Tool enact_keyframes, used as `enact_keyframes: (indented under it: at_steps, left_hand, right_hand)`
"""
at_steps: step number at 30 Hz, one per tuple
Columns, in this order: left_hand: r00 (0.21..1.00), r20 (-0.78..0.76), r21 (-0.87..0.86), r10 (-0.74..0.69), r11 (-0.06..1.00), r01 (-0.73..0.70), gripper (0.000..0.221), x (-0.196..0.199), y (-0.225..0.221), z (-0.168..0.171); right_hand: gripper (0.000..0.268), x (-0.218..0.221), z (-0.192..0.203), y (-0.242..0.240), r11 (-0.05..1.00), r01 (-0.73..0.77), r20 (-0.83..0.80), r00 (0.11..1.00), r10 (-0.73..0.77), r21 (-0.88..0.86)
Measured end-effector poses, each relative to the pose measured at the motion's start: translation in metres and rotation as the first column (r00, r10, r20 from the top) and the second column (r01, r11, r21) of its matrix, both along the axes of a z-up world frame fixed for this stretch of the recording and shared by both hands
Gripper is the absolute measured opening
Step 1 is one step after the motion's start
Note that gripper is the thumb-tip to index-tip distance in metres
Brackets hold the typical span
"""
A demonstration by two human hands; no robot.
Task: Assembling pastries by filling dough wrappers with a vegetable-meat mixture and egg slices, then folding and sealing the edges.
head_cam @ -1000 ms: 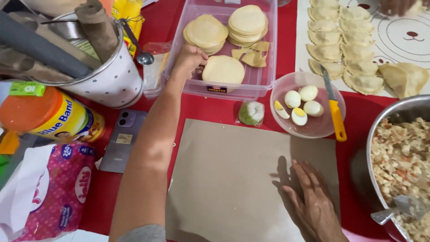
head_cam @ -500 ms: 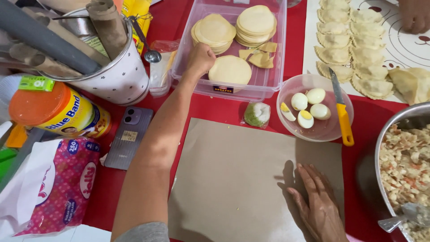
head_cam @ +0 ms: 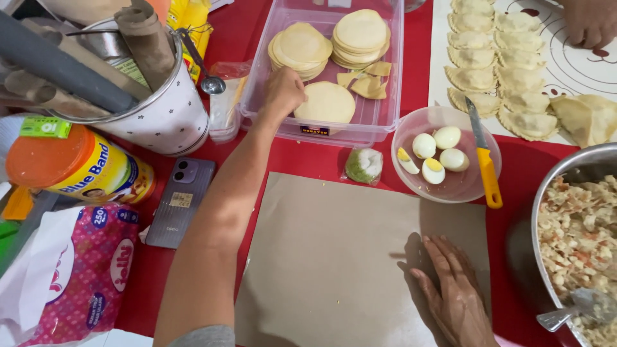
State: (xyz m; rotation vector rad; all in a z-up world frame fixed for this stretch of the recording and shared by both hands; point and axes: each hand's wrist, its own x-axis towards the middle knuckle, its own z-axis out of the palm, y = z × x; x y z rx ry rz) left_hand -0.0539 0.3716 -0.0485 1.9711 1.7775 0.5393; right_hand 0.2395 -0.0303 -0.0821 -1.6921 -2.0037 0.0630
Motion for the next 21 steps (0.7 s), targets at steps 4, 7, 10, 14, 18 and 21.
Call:
enact_keyframes:
  at_steps: [4, 7, 10, 14, 18, 21]
  left_hand:
    - [0.999, 0.018, 0.103, -0.043, 0.994, 0.041, 0.044, 0.000, 0.010, -0.015]
    - [0.995, 0.011, -0.002, 0.103, 0.995, -0.103, 0.040, -0.001, 0.015, -0.013]
    - [0.974, 0.061, -0.133, 0.219, 0.969, -0.210, 0.027, -0.002, 0.018, -0.009]
    - [0.980, -0.004, -0.117, 0.199, 0.973, -0.198, 0.015, 0.001, 0.019, -0.008]
    - [0.998, 0.001, 0.058, 0.070, 0.996, -0.070, 0.048, 0.001, 0.014, -0.015]
    - [0.994, 0.010, 0.176, -0.110, 0.979, 0.107, 0.045, 0.006, 0.004, -0.011]
  right_hand:
    - [0.059, 0.000, -0.002, 0.001, 0.998, -0.008, 0.015, 1.000, 0.007, 0.069]
    - [0.059, 0.002, -0.004, 0.001, 0.999, -0.010, 0.008, 1.000, 0.009, 0.053]
    - [0.060, 0.004, -0.005, 0.001, 1.000, -0.011, -0.031, 0.999, 0.011, -0.003]
    - [0.059, 0.004, -0.006, 0.001, 1.000, 0.016, -0.014, 1.000, -0.016, -0.019]
    - [0.057, 0.006, -0.009, 0.001, 1.000, 0.012, -0.032, 0.999, -0.012, -0.003]
    - [0.057, 0.007, -0.013, 0.001, 1.000, 0.018, 0.011, 1.000, -0.018, 0.019]
